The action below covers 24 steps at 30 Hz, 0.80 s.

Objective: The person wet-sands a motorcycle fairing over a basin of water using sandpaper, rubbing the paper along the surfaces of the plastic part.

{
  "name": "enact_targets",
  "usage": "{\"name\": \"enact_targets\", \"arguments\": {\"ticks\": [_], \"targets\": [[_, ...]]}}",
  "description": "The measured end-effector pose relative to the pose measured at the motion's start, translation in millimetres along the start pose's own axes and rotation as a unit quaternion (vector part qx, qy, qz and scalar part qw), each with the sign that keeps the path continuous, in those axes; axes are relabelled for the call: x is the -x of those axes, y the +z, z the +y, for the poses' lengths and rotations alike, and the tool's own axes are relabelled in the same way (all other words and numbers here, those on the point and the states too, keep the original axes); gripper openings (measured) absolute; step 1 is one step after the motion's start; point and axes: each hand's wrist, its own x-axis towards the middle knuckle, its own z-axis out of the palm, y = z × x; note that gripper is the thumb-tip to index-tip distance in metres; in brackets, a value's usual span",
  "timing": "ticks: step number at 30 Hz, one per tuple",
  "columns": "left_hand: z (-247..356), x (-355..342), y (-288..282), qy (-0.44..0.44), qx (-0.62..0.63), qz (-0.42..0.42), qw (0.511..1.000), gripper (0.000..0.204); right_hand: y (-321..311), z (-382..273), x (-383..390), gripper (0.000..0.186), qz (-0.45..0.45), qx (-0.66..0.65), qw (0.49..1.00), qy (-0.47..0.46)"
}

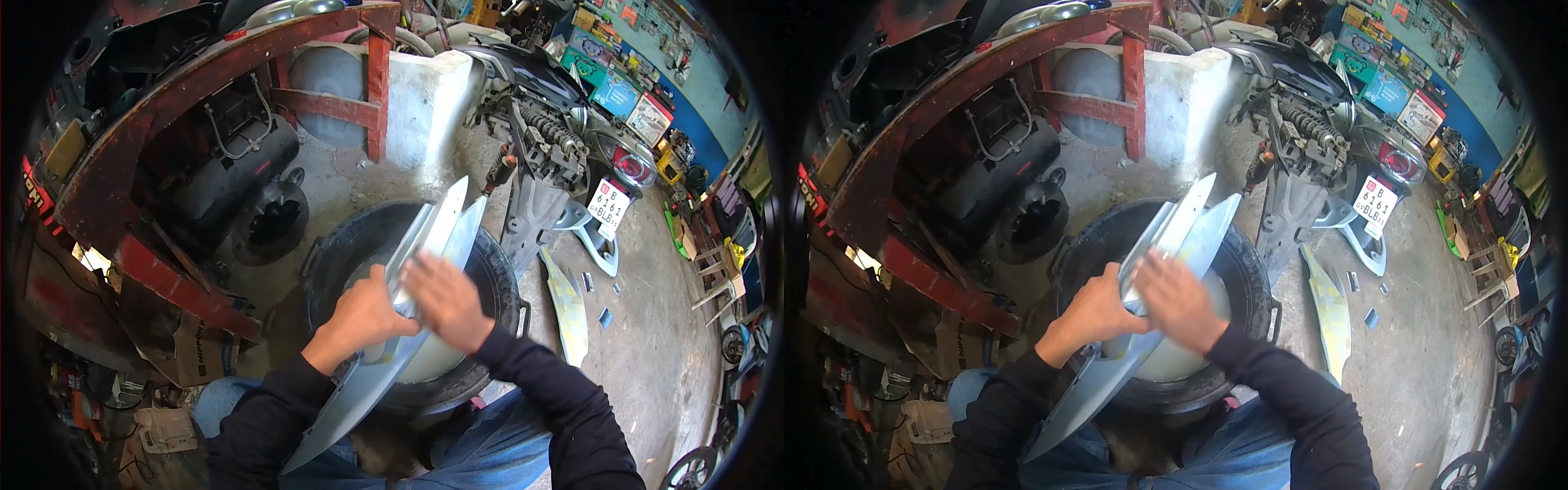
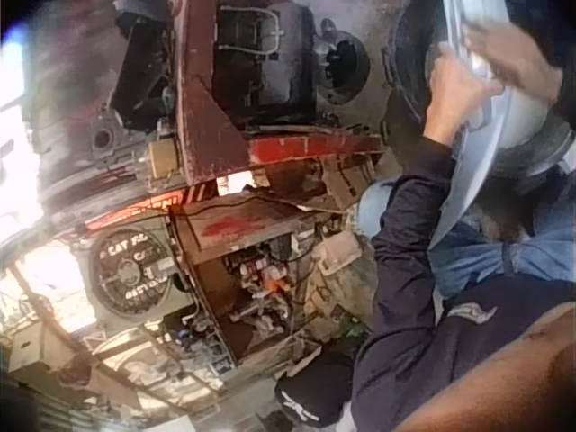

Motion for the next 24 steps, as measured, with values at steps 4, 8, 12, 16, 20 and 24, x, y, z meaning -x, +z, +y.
{"name": "enact_targets", "arguments": {"ticks": [4, 8, 12, 16, 20, 24], "targets": [[-1.1, 0.0, -2.1, -0.002, 0.012, 0.003, 1.0, 0.098, 0.9, 21.5, -7.8, 0.043, -0.011, 0.003, 1.0, 0.019], [-0.9, 1.6, -2.6, -0.002, 0.007, 0.0, 1.0, 0.095, 0.1, 0.9, -2.1, 0.046, 0.007, -0.005, 1.0, 0.001], [-0.6, 0.9, 1.0, 0.008, -0.001, 0.015, 1.0, 0.095, 0.1, 28.0, -8.8, 0.042, -0.009, 0.015, 1.0, 0.009], [-2.9, 0.5, 0.6, 0.01, 0.011, 0.014, 1.0, 0.095, -1.0, 4.8, -1.1, 0.048, 0.004, -0.003, 1.0, -0.012], [-0.1, -0.3, 0.9, 0.014, 0.006, 0.019, 1.0, 0.097, -1.4, 30.8, -7.7, 0.044, -0.001, 0.015, 1.0, 0.001], [-7.4, -3.4, 0.8, -0.001, 0.001, 0.004, 1.0, 0.099, -3.0, -0.7, -0.2, 0.048, -0.004, -0.027, 0.999, -0.016]]}}
